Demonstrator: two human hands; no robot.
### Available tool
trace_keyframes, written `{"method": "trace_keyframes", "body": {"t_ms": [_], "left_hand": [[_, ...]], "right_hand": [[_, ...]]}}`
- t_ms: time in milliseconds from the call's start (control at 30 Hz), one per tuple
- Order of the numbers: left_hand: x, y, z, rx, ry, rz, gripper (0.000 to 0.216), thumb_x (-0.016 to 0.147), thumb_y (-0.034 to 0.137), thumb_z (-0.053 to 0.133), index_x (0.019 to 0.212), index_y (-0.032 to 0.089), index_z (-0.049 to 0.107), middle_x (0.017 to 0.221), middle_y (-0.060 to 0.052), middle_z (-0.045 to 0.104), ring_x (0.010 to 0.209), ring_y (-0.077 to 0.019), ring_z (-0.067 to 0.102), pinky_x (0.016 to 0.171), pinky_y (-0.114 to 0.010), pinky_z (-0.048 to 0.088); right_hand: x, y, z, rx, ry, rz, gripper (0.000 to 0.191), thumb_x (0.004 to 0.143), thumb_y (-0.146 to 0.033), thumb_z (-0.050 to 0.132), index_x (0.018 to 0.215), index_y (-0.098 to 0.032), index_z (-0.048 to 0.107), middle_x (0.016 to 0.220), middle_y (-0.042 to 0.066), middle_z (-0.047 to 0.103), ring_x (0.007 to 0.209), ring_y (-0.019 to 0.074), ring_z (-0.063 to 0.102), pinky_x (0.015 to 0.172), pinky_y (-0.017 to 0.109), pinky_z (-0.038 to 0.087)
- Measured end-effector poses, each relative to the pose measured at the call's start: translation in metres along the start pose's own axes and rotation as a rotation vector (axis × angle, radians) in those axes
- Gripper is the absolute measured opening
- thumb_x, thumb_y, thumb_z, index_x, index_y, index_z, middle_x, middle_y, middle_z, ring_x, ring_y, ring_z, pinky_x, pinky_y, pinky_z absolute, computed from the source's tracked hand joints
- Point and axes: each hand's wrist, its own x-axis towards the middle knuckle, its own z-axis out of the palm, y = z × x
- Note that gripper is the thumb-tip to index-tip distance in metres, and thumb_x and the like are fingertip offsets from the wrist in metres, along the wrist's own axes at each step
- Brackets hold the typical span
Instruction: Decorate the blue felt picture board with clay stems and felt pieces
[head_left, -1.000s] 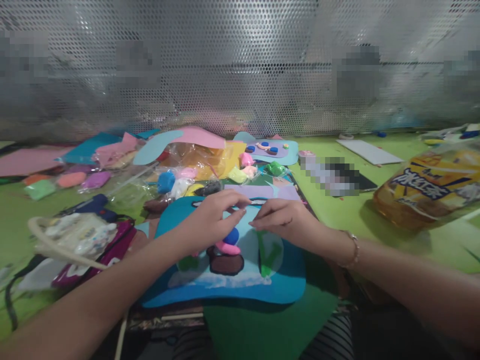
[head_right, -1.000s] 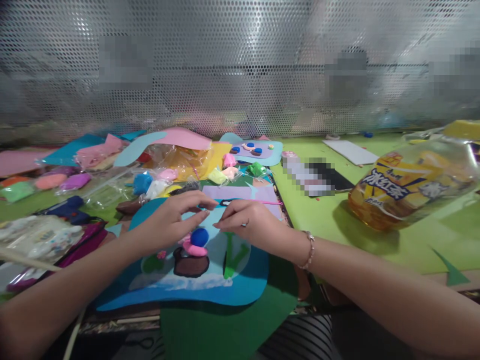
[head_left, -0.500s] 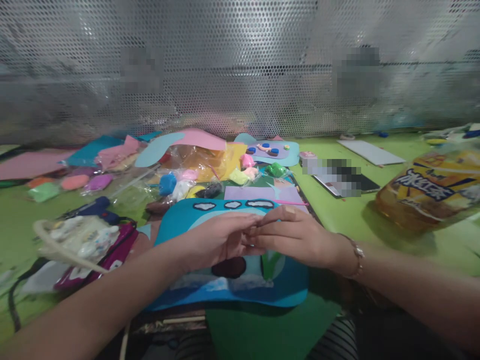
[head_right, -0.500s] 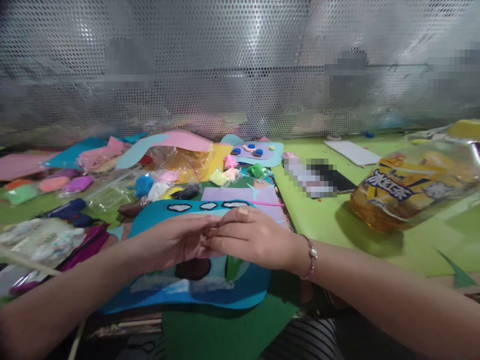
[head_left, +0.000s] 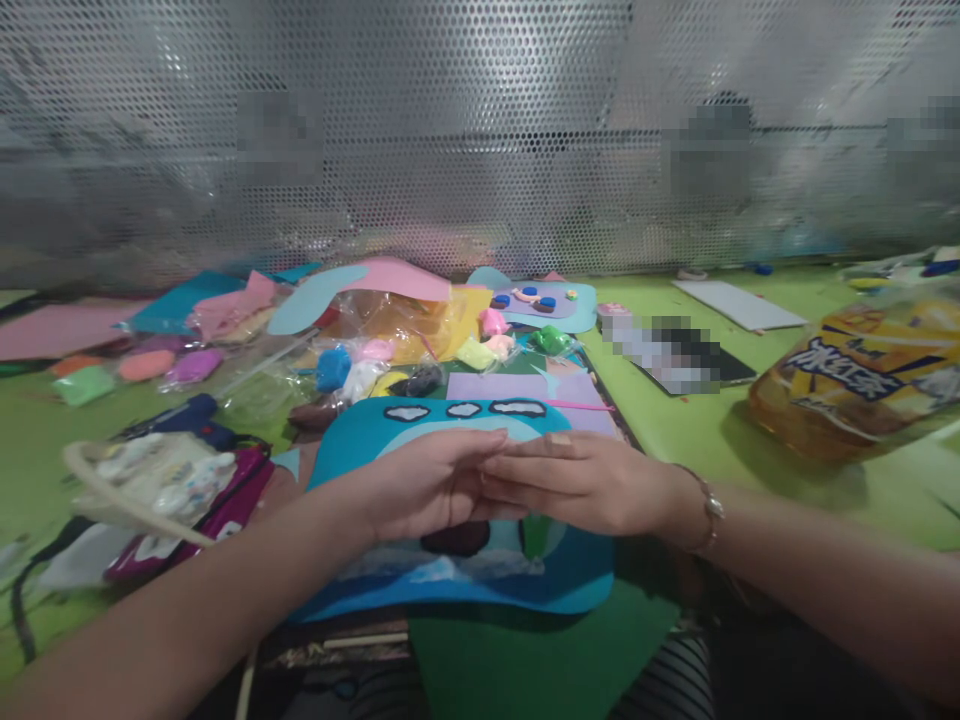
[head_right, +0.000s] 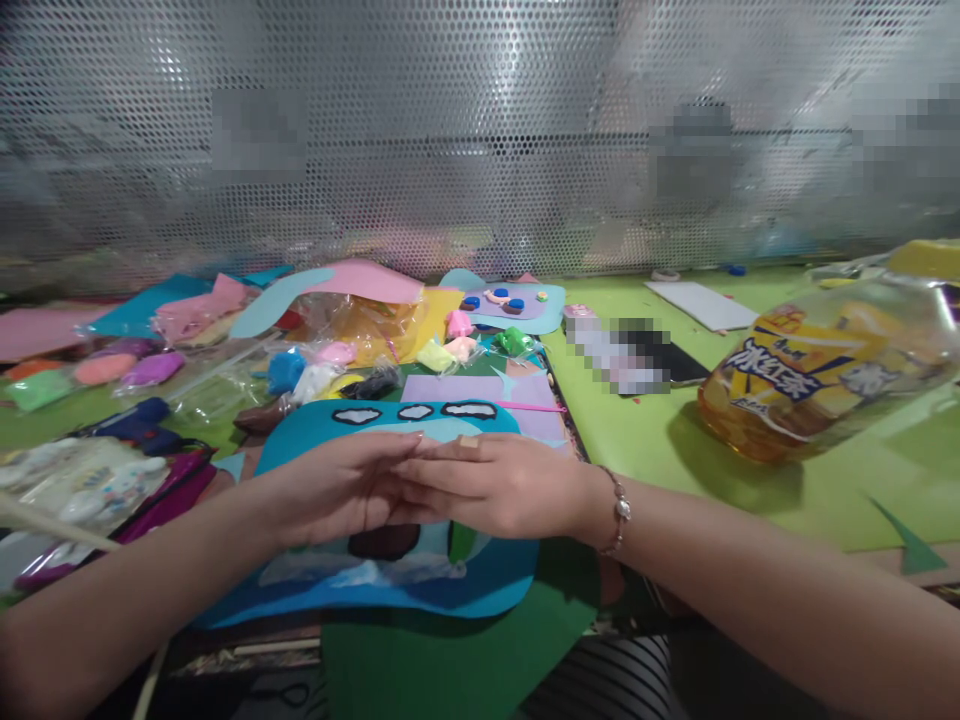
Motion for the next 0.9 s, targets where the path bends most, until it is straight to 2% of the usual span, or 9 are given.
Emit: {"method": "trace_keyframes", "body": {"t_ms": [100,200,400,567,800,900], "left_hand": [[0.001,0.001,-0.002,-0.014,0.028,-0.002,0.015,0.080,0.025,0.059,0.086,0.011,0.062,0.080,-0.005,0.061,0.076,-0.0145,0.059,0.086,-0.033,0.046],[0.001,0.002,-0.003,-0.020,0.057,0.003,0.013,0.080,0.023,0.059,0.083,0.011,0.062,0.076,-0.004,0.061,0.073,-0.0143,0.060,0.083,-0.033,0.048],[0.000,0.005,0.000,-0.021,0.109,0.022,0.013,0.080,0.021,0.058,0.085,0.010,0.064,0.076,-0.006,0.063,0.072,-0.0151,0.062,0.074,-0.028,0.050],[0.000,0.009,-0.002,-0.009,0.184,0.063,0.016,0.084,0.015,0.051,0.086,0.009,0.065,0.072,-0.006,0.065,0.065,-0.0137,0.063,0.073,-0.028,0.051],[0.002,0.015,-0.008,0.000,0.209,0.090,0.025,0.086,0.011,0.043,0.090,0.002,0.066,0.081,-0.016,0.068,0.073,-0.0193,0.066,0.076,-0.030,0.052],[0.001,0.016,-0.008,-0.048,0.170,0.104,0.025,0.088,0.014,0.043,0.086,0.005,0.066,0.071,-0.010,0.065,0.066,-0.0158,0.063,0.073,-0.028,0.051]], "right_hand": [[-0.001,0.002,0.002,0.023,-0.005,0.078,0.026,0.093,-0.014,0.040,0.101,-0.004,0.062,0.100,0.011,0.070,0.088,0.0153,0.066,0.075,0.024,0.056],[-0.001,0.003,0.002,-0.033,-0.001,0.039,0.025,0.093,-0.014,0.040,0.098,-0.005,0.063,0.096,0.011,0.071,0.087,0.0156,0.067,0.076,0.025,0.056],[-0.003,0.005,-0.001,-0.204,-0.064,-0.076,0.025,0.090,-0.013,0.047,0.111,-0.004,0.059,0.111,0.010,0.066,0.108,0.0208,0.059,0.086,0.031,0.054],[-0.005,0.009,-0.002,-0.177,-0.173,-0.044,0.031,0.094,-0.016,0.039,0.116,-0.007,0.058,0.125,0.010,0.059,0.118,0.0203,0.052,0.094,0.033,0.049],[-0.011,0.017,-0.005,-0.132,-0.213,-0.031,0.034,0.094,-0.014,0.035,0.121,-0.006,0.055,0.131,0.009,0.053,0.125,0.0175,0.044,0.100,0.030,0.042],[-0.012,0.017,-0.002,-0.138,-0.243,-0.013,0.038,0.093,-0.016,0.036,0.128,-0.008,0.049,0.138,0.007,0.046,0.131,0.0147,0.036,0.106,0.028,0.033]]}}
